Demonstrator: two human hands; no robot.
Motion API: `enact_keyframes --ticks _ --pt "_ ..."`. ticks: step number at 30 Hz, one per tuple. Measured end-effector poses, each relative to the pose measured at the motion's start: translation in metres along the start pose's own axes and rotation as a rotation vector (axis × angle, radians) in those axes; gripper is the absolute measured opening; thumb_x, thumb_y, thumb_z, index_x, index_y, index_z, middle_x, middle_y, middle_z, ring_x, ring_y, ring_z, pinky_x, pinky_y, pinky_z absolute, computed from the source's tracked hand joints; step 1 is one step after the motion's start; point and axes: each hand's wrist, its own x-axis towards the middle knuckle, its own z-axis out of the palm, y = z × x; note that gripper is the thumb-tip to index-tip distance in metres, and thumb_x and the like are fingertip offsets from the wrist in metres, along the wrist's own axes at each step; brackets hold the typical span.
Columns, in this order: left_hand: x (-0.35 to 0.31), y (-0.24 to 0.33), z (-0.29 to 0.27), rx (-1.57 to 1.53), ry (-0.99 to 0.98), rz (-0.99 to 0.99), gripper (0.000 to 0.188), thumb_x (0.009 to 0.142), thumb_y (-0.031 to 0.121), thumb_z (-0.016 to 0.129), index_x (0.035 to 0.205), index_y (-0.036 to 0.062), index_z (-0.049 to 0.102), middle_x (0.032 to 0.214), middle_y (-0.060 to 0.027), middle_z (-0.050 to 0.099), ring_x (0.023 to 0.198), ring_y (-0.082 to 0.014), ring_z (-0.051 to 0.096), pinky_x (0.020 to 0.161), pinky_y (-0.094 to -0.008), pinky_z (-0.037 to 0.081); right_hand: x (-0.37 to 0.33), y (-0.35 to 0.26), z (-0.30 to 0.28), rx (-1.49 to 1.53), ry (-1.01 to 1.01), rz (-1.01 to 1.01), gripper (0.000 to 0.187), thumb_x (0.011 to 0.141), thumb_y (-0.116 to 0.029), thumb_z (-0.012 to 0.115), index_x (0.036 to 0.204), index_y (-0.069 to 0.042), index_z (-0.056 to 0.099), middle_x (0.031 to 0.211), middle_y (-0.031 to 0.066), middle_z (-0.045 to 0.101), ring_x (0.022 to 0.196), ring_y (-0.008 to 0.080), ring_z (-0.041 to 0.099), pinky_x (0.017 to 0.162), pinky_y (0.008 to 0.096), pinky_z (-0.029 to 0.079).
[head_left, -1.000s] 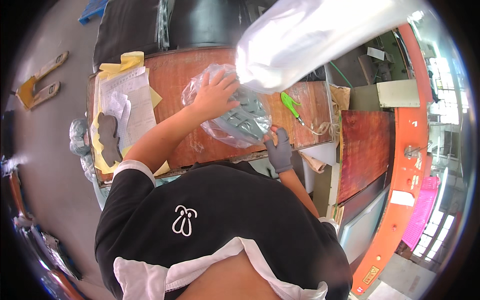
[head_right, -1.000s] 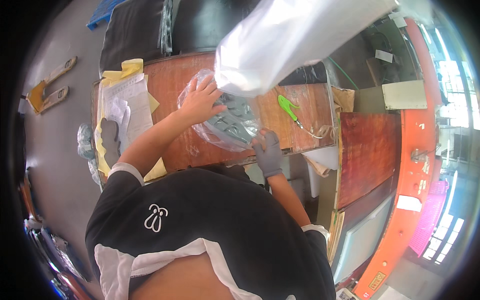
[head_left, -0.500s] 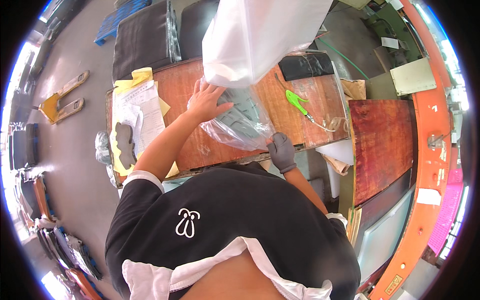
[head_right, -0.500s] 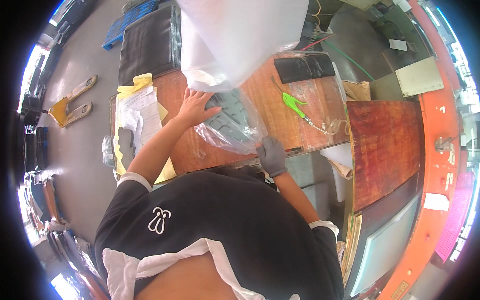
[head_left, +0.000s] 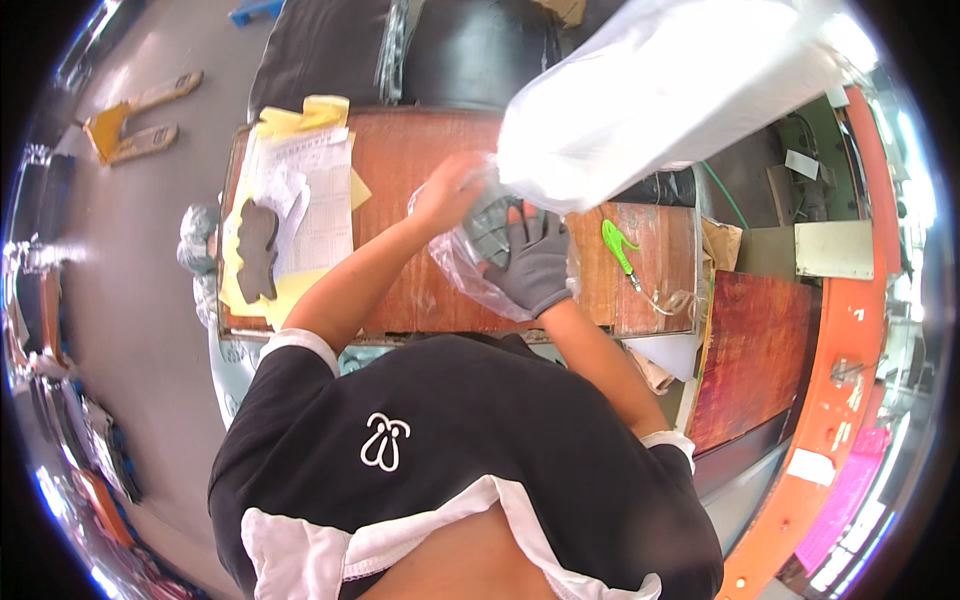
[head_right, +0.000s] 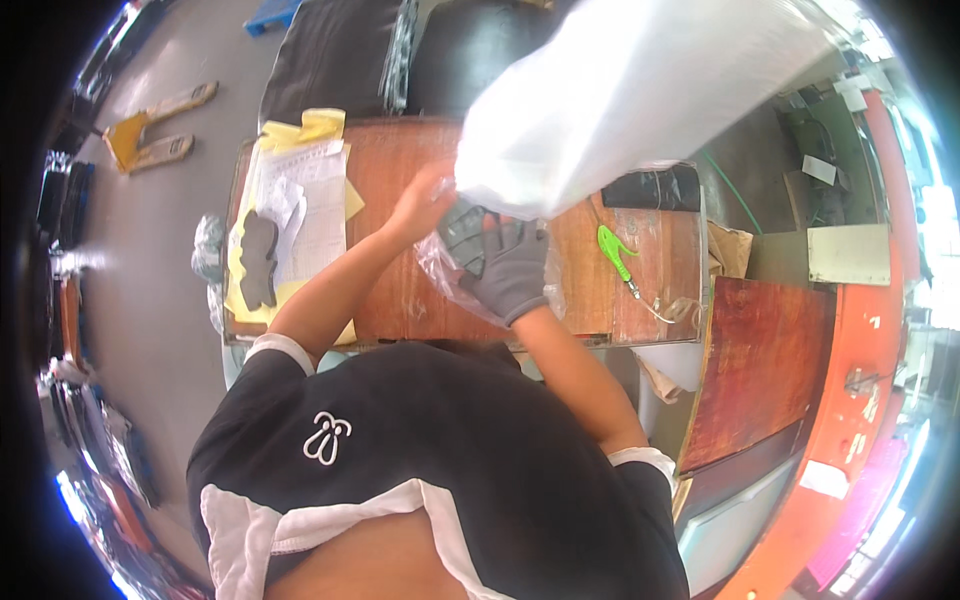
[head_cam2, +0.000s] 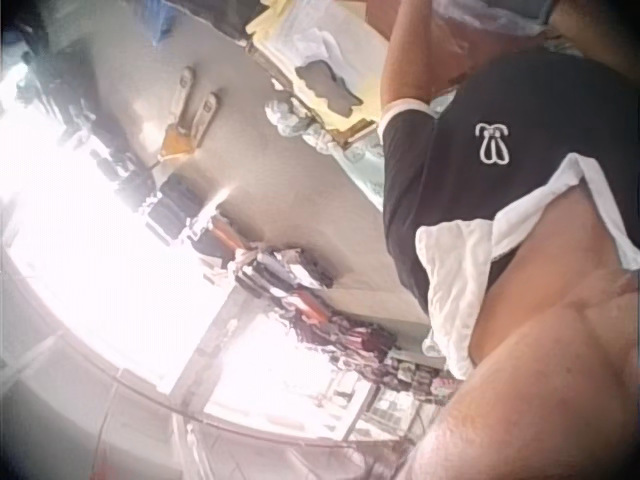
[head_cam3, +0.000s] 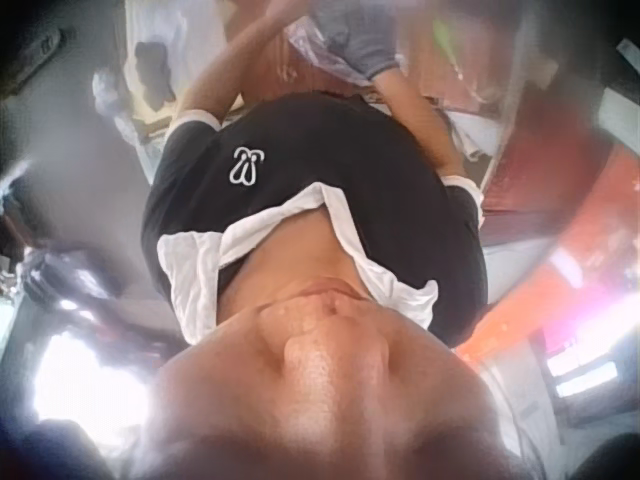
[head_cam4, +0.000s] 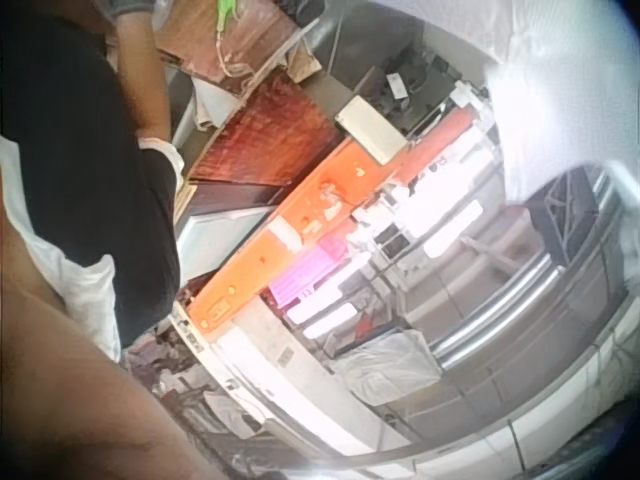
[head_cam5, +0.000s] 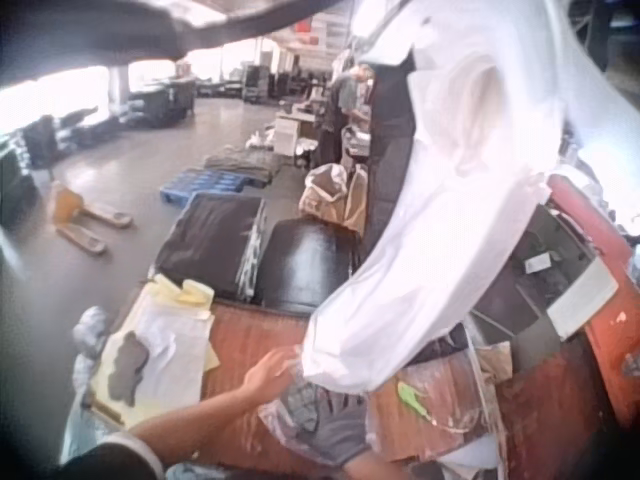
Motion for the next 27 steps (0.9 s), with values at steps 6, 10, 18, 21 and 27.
enact_keyframes --ticks 6,10,18,21,27 --pt "-0.09 -0.044 0.018 -0.371 0.308 -0.66 0.023 0.088 0.014 0.056 0.106 0.0012 0.054 0.097 -0.008 0.057 0.089 -0.0188 0.056 0.079 -0.0301 0.045 -0.004 0.009 0.012 0.068 0.11 -0.064 0.086 0.063 -0.051 0.07 0.127 0.001 0.044 0.132 0.0224 0.037 0.114 0.0424 0.038 0.095 0.0547 0.031" --pt "-0.125 -0.06 0.055 -1.027 0.16 -1.323 0.022 0.088 0.02 0.052 0.102 0.0028 0.055 0.087 -0.0067 0.057 0.077 -0.0176 0.057 0.065 -0.0314 0.047 -0.001 0.007 0.009 0.154 0.082 -0.022 0.089 0.061 -0.046 0.073 0.129 0.0 0.039 0.137 0.0225 0.033 0.114 0.0436 0.039 0.094 0.0554 0.032" --pt "-0.094 -0.106 0.123 -1.443 0.259 -1.42 0.04 0.081 0.012 0.039 0.113 -0.0087 0.052 0.112 -0.0224 0.057 0.098 -0.0346 0.058 0.084 -0.044 0.048 -0.001 0.012 0.011 0.106 0.06 -0.026 0.086 0.061 -0.045 0.073 0.127 0.0 0.04 0.138 0.0221 0.031 0.115 0.0439 0.039 0.095 0.0538 0.033" --pt "-0.096 -0.12 0.135 -1.399 0.312 -1.411 0.045 0.08 0.011 0.037 0.117 -0.0096 0.05 0.12 -0.0273 0.052 0.108 -0.0405 0.053 0.094 -0.0484 0.041 0.001 0.015 0.007 0.155 0.062 -0.028 0.086 0.061 -0.045 0.073 0.127 0.0 0.041 0.138 0.0221 0.033 0.115 0.0431 0.039 0.096 0.053 0.033" --pt "-0.083 -0.115 0.129 -1.195 0.366 -1.517 0.044 0.081 0.015 0.038 0.115 -0.0093 0.051 0.118 -0.0278 0.053 0.105 -0.0377 0.055 0.094 -0.0471 0.042 0.001 0.024 0.003 0.181 0.0 -0.009 0.085 0.061 -0.046 0.073 0.126 0.0 0.043 0.131 0.0209 0.04 0.115 0.0405 0.04 0.096 0.0514 0.033"
